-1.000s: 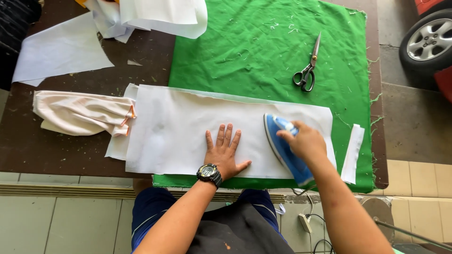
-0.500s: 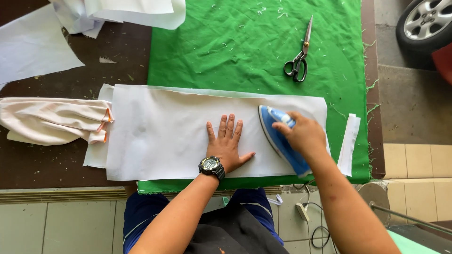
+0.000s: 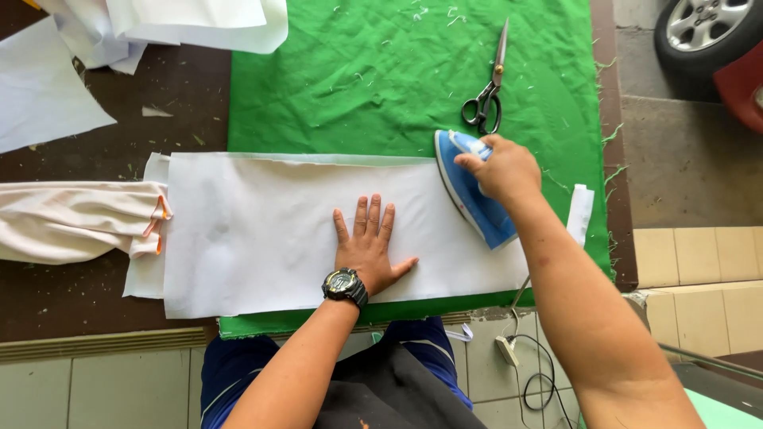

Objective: A person uses a steam iron to press a long strip of white fabric on a workbench.

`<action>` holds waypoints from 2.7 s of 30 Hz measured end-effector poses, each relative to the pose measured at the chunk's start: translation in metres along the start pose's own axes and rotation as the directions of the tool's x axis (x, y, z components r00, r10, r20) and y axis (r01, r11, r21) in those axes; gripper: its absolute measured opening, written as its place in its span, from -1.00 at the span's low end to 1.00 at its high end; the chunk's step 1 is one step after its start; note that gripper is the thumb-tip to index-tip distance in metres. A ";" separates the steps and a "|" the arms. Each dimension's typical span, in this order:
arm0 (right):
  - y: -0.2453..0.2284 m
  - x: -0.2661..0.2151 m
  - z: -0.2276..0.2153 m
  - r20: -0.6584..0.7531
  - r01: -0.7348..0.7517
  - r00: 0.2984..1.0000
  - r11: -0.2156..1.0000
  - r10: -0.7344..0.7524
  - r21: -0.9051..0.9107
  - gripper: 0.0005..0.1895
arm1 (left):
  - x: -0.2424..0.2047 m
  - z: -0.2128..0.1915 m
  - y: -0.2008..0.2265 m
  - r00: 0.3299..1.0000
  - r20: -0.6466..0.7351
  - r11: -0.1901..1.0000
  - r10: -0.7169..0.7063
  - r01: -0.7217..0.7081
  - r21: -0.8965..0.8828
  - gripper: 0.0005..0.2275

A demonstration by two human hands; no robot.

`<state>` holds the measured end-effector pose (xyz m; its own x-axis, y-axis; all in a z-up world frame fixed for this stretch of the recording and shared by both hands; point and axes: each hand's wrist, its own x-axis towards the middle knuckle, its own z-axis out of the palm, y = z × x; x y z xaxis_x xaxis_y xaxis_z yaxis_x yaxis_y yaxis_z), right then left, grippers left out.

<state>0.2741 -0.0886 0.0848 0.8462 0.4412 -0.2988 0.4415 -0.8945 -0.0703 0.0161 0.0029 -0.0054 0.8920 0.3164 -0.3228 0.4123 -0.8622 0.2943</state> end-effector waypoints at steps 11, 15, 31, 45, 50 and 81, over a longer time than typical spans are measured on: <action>0.021 -0.142 0.014 0.181 -0.112 0.977 0.994 0.112 -0.008 -0.32 | 0.001 0.008 0.000 0.999 -0.035 1.000 0.018 -0.018 0.002 -0.05; 0.023 -0.139 0.016 0.191 -0.120 0.974 0.992 0.126 -0.039 -0.31 | 0.001 0.010 -0.001 0.998 -0.063 1.000 0.018 -0.018 -0.006 -0.07; 0.026 -0.016 -0.005 0.077 -0.079 0.994 0.997 0.080 -0.021 -0.34 | 0.010 0.018 0.056 0.985 -0.032 0.985 0.167 -0.169 -0.042 -0.09; 0.040 0.001 -0.002 0.025 -0.036 0.999 0.998 0.037 -0.049 -0.38 | 0.003 0.017 0.061 0.979 0.030 0.979 0.203 -0.203 -0.021 -0.11; 0.053 -0.053 0.013 0.073 -0.073 0.994 0.995 0.078 -0.066 -0.29 | 0.003 0.016 0.060 0.977 0.027 0.977 0.212 -0.212 -0.008 -0.11; 0.075 0.025 0.003 -0.006 -0.169 0.986 0.985 0.169 -0.044 -0.34 | 0.004 0.011 0.061 0.977 0.064 0.979 0.206 -0.205 -0.023 -0.11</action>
<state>0.3279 -0.1452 0.0686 0.9106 0.2840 -0.3004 0.3048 -0.9521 0.0236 0.0423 -0.0526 0.0017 0.9441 0.1064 -0.3119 0.2251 -0.8995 0.3745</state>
